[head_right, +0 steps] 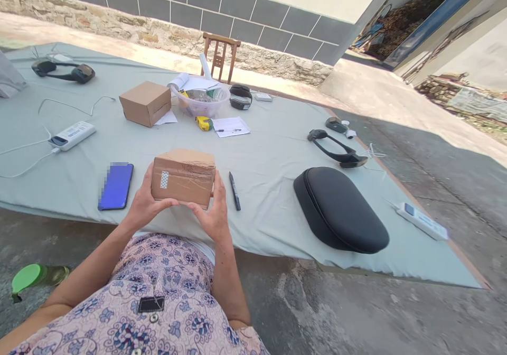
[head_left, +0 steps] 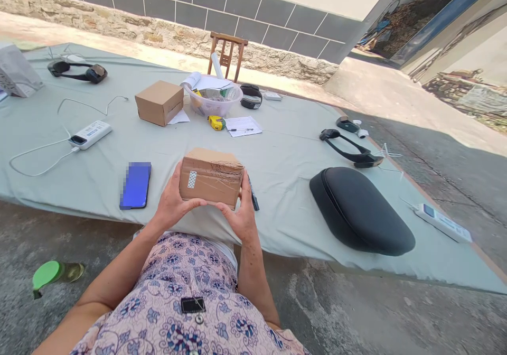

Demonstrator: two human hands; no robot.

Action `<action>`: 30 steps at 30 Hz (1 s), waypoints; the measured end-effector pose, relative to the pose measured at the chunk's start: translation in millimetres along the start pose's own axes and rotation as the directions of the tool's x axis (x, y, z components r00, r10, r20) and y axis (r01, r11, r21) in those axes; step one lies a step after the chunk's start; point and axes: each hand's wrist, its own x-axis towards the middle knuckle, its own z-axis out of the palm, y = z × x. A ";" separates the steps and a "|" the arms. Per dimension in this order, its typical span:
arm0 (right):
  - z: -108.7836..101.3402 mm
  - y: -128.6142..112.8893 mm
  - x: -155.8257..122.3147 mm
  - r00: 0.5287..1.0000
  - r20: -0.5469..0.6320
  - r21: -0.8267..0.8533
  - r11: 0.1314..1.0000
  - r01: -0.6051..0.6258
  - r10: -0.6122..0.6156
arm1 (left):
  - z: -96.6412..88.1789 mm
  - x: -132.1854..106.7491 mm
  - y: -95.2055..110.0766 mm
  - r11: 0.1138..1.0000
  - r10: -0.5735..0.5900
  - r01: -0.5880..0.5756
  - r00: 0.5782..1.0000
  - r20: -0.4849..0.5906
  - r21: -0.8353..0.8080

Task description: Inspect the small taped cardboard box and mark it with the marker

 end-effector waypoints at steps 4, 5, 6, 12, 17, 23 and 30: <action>-7.4 14.9 3.0 0.998 -0.050 0.156 0.988 -0.017 0.025 | -7.0 2.6 -8.3 0.994 0.098 -0.094 0.992 0.083 -0.051; -8.5 18.0 3.6 0.996 -0.074 0.180 0.983 -0.028 0.042 | -7.6 2.3 -10.3 0.993 0.109 -0.103 0.989 0.101 -0.058; -8.9 20.4 4.1 0.994 -0.096 0.200 0.979 -0.039 0.059 | -7.5 1.6 -11.9 0.993 0.111 -0.105 0.987 0.114 -0.060; -0.8 19.6 3.9 0.954 -0.240 0.289 0.951 -0.109 0.182 | 1.3 -4.9 -13.7 0.983 0.186 -0.182 0.974 0.128 -0.038; 7.8 7.1 8.6 0.924 -0.307 0.246 0.957 -0.155 0.228 | 9.3 -7.7 -12.8 0.976 0.216 -0.212 0.971 0.105 -0.051; 14.9 -7.5 16.7 0.889 -0.340 0.257 0.940 -0.227 0.307 | 14.0 -9.3 -14.3 0.982 0.171 -0.165 0.984 0.056 -0.096; 16.5 -6.5 16.4 0.908 -0.293 0.222 0.945 -0.240 0.300 | 16.8 -8.3 -20.5 0.983 0.108 -0.101 0.993 0.039 -0.151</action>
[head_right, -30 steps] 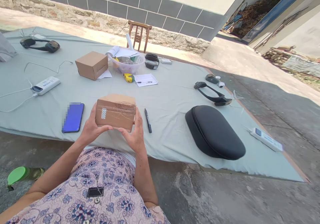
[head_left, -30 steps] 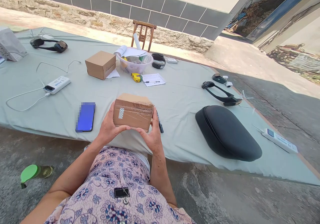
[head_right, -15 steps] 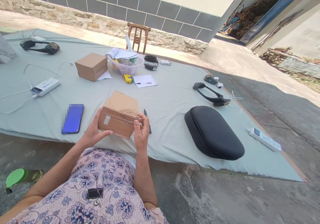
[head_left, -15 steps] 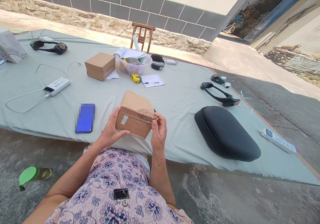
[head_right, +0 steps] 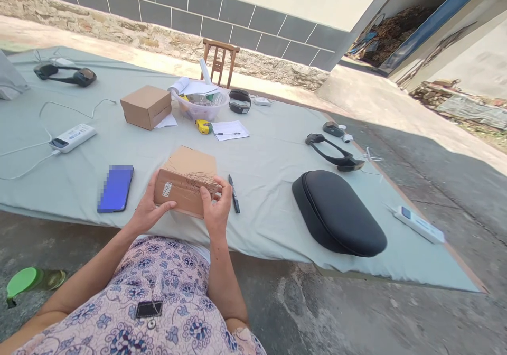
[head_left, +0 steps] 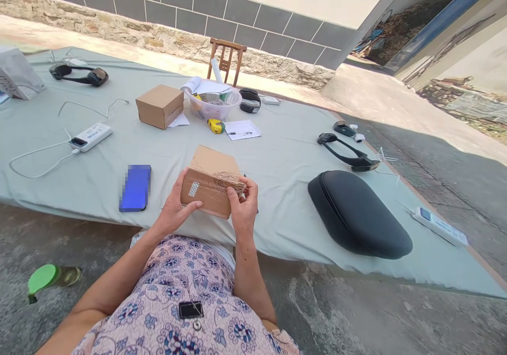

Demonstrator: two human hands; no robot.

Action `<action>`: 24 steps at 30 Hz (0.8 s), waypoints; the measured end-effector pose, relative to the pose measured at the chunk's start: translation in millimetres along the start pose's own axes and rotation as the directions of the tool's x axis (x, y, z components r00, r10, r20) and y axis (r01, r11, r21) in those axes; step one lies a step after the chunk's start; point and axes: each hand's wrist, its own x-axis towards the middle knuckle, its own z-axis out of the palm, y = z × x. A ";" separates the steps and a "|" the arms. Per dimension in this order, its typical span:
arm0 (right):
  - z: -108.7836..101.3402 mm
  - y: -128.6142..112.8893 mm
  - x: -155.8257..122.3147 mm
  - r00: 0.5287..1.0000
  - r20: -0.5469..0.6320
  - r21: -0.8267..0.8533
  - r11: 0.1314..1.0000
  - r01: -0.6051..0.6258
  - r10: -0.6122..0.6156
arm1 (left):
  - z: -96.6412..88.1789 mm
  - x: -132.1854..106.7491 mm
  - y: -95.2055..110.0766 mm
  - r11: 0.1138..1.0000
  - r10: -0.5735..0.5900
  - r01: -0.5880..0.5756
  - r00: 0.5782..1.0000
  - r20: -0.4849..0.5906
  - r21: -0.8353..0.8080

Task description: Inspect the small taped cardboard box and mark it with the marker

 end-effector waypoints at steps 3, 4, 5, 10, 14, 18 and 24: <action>7.1 6.6 0.4 1.000 -0.024 -0.059 0.998 0.016 -0.017 | 2.7 3.0 -7.5 1.000 0.008 -0.008 1.000 -0.019 0.014; 10.2 10.2 0.4 1.000 -0.015 -0.067 0.998 0.018 -0.019 | 3.8 4.4 -10.8 1.000 0.008 -0.007 0.999 -0.031 0.023; 13.1 14.6 0.6 1.000 0.004 -0.064 0.998 0.021 -0.020 | 4.9 6.0 -14.5 1.000 0.003 -0.002 0.999 -0.042 0.029; 9.6 47.5 13.4 0.990 0.132 -0.013 0.998 0.057 -0.055 | 5.9 18.6 -35.7 0.999 -0.034 0.037 0.997 -0.076 0.039; -16.1 79.9 33.2 0.994 -0.005 -0.454 0.885 0.098 -0.113 | 6.0 32.1 -56.1 0.998 -0.015 0.022 0.993 -0.118 0.064; -36.4 105.4 34.1 0.998 -0.070 -0.733 0.678 -0.056 0.007 | 12.0 36.9 -75.2 0.993 -0.026 0.044 0.986 -0.162 0.109; -36.4 119.4 22.1 0.998 -0.068 -0.725 0.686 -0.061 0.017 | 19.8 33.0 -85.7 0.966 -0.048 0.101 0.975 -0.218 0.240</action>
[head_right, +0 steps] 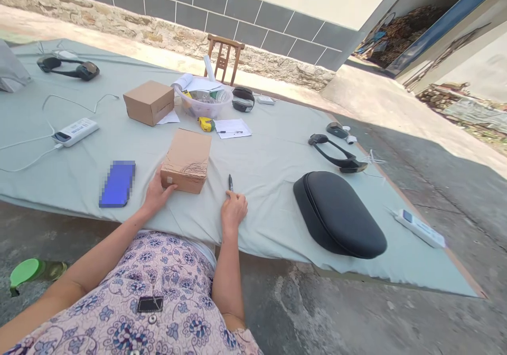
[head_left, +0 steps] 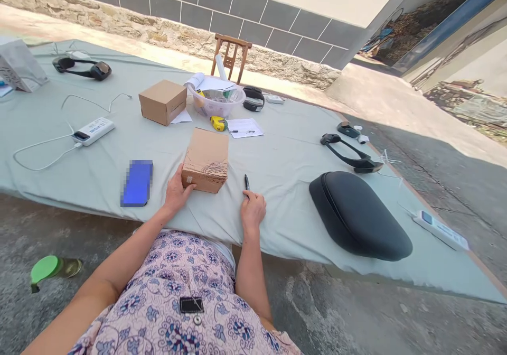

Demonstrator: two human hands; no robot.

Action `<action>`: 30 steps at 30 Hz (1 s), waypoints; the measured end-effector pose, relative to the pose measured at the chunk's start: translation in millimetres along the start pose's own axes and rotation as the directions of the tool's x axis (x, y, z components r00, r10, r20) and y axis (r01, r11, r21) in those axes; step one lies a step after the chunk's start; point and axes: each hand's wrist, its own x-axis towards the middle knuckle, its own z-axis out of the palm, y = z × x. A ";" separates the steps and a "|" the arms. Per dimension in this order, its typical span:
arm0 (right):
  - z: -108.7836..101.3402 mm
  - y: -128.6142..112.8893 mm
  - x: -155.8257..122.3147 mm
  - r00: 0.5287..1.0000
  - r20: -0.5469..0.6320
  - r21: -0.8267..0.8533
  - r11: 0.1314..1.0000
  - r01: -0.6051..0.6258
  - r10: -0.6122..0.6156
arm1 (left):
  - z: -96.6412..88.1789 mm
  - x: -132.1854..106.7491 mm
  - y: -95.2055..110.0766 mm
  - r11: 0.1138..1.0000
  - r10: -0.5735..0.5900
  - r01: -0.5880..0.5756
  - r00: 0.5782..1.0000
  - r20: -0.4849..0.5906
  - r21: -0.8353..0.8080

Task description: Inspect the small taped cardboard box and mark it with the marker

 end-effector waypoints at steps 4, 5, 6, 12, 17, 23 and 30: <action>0.4 -3.6 -1.7 1.000 -0.002 0.198 0.980 0.027 -0.027 | 0.9 0.6 -0.5 0.998 -0.004 0.004 1.000 -0.014 0.055; -1.0 -5.8 -3.3 0.999 -0.003 0.285 0.958 0.035 -0.036 | 0.9 0.8 -0.3 0.998 0.003 -0.002 1.000 -0.019 0.058; -3.2 -8.9 -5.5 0.999 -0.002 0.369 0.929 0.043 -0.046 | 0.8 0.9 0.2 0.998 0.007 -0.005 1.000 -0.025 0.061; -24.8 -45.7 -26.3 0.987 -0.133 0.596 0.788 0.152 -0.089 | -1.0 0.5 3.5 0.995 -0.019 0.024 0.998 -0.052 0.099; -39.5 -78.8 -40.8 0.848 -0.455 0.538 0.675 0.504 -0.271 | 0.0 1.0 1.2 0.994 -0.021 0.027 0.998 -0.056 0.101; -38.6 -97.6 -53.3 0.788 -0.269 0.545 0.587 0.599 -0.554 | 0.5 1.4 -0.7 0.997 -0.012 0.017 0.998 -0.063 0.075; -34.2 -77.1 -45.4 0.900 -0.286 0.379 0.824 0.421 -0.328 | 0.1 1.3 1.7 0.998 -0.016 0.019 0.998 -0.059 0.066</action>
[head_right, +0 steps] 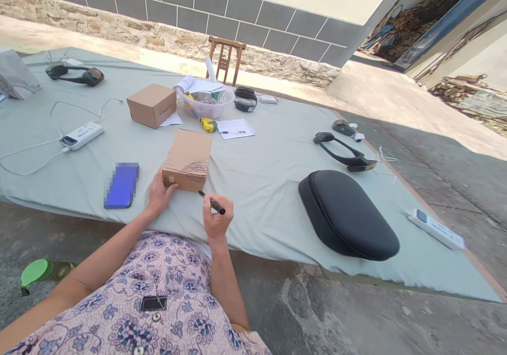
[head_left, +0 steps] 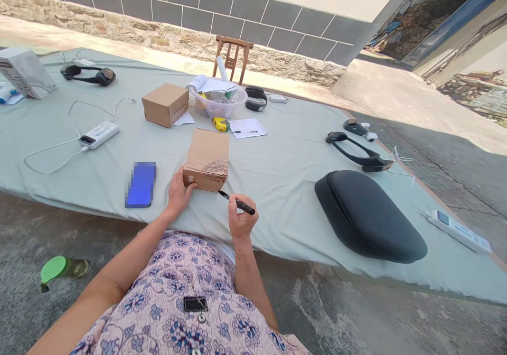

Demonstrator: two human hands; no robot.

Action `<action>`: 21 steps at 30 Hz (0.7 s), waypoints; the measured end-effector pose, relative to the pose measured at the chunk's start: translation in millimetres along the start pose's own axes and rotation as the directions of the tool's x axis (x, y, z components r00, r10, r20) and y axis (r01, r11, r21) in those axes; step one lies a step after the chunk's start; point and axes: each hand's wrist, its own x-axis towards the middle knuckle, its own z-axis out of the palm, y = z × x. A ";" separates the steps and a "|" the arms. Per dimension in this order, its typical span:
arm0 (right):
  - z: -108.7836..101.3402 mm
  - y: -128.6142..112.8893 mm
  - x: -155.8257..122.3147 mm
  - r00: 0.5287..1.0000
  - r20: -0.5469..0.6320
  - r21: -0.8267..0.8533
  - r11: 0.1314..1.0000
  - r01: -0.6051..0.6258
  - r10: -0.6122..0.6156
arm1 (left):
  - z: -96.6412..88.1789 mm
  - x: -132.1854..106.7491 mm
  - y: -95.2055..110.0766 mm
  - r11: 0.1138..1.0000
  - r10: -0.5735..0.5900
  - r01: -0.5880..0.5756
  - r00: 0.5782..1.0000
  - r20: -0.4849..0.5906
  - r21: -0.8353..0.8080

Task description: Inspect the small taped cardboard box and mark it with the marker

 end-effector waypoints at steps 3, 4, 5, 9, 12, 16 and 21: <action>-3.3 6.3 8.8 0.986 -0.157 -0.074 0.995 -0.060 0.048 | 0.5 0.4 0.3 1.000 -0.012 0.012 1.000 0.003 0.006; -2.9 5.7 11.0 0.987 -0.160 -0.045 0.998 -0.041 0.034 | 0.4 0.5 0.4 1.000 -0.019 0.019 1.000 0.006 0.007; -1.8 4.0 12.3 0.991 -0.134 0.004 1.000 -0.010 0.010 | 0.2 0.7 0.4 1.000 -0.025 0.025 1.000 0.009 0.006; 6.8 -4.2 6.1 0.992 0.082 0.228 0.971 0.077 -0.098 | -0.8 1.1 0.0 0.999 -0.048 0.048 0.999 0.023 0.002; 9.2 -0.3 -2.9 0.997 0.058 0.254 0.966 0.040 -0.057 | -1.2 -0.1 -0.3 0.998 -0.052 0.053 0.998 0.039 -0.030; 1.5 17.7 -3.1 0.980 -0.151 0.173 0.979 -0.104 0.130 | -9.9 -2.6 2.8 0.992 -0.056 0.054 0.998 -0.015 -0.114; -5.9 43.8 8.5 0.972 -0.148 -0.013 0.983 -0.185 0.181 | -58.8 3.9 5.8 0.997 -0.046 0.056 0.979 -0.197 0.048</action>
